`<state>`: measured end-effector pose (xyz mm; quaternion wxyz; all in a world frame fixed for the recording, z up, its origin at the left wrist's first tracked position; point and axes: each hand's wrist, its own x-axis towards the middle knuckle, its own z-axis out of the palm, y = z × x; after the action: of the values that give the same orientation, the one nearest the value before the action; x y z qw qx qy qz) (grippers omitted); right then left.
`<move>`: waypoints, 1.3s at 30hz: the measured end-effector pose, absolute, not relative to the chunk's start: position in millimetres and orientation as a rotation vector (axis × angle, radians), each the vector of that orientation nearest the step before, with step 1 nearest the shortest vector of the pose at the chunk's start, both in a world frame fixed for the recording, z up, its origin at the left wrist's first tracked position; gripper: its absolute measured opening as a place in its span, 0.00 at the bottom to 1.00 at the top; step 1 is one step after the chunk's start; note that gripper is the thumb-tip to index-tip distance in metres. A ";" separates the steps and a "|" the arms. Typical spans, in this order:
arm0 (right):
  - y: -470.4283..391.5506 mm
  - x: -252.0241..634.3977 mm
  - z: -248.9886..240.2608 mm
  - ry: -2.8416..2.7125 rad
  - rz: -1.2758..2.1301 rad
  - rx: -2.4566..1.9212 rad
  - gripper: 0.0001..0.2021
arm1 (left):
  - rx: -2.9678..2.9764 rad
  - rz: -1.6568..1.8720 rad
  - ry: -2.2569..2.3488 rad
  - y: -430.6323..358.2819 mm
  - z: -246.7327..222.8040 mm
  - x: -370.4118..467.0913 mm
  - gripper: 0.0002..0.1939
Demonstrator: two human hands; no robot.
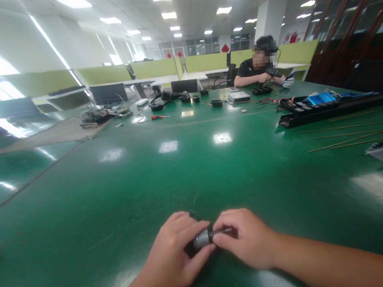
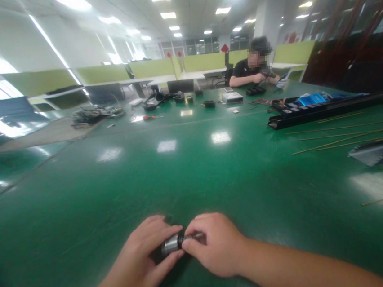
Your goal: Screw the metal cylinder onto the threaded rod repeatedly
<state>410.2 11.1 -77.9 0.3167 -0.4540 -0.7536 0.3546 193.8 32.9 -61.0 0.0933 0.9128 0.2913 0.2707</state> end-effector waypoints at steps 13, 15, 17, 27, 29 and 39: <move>10.6 409.3 -80.7 -2.028 0.883 -1.214 0.04 | 2.586 0.665 0.860 34.9 -57.2 194.5 0.10; 10.4 409.2 -80.2 -2.035 0.879 -1.211 0.03 | 2.583 0.669 0.846 35.6 -58.3 193.9 0.11; 10.3 409.0 -79.4 -2.036 0.879 -1.212 0.03 | 2.581 0.668 0.840 36.1 -59.2 193.6 0.11; 10.8 409.0 -81.0 -2.032 0.881 -1.204 0.03 | 2.612 0.683 0.845 33.9 -57.0 194.3 0.11; 11.1 409.0 -80.3 -2.034 0.888 -1.203 0.04 | 2.619 0.700 0.846 34.0 -57.2 194.3 0.11; 11.0 409.1 -77.5 -2.018 0.908 -1.215 0.04 | 2.643 0.714 0.852 33.7 -56.7 191.4 0.11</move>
<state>409.1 11.0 -77.5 0.3036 -0.4585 -0.7617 0.3426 191.4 33.7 -56.7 0.1368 0.9132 0.2943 0.2466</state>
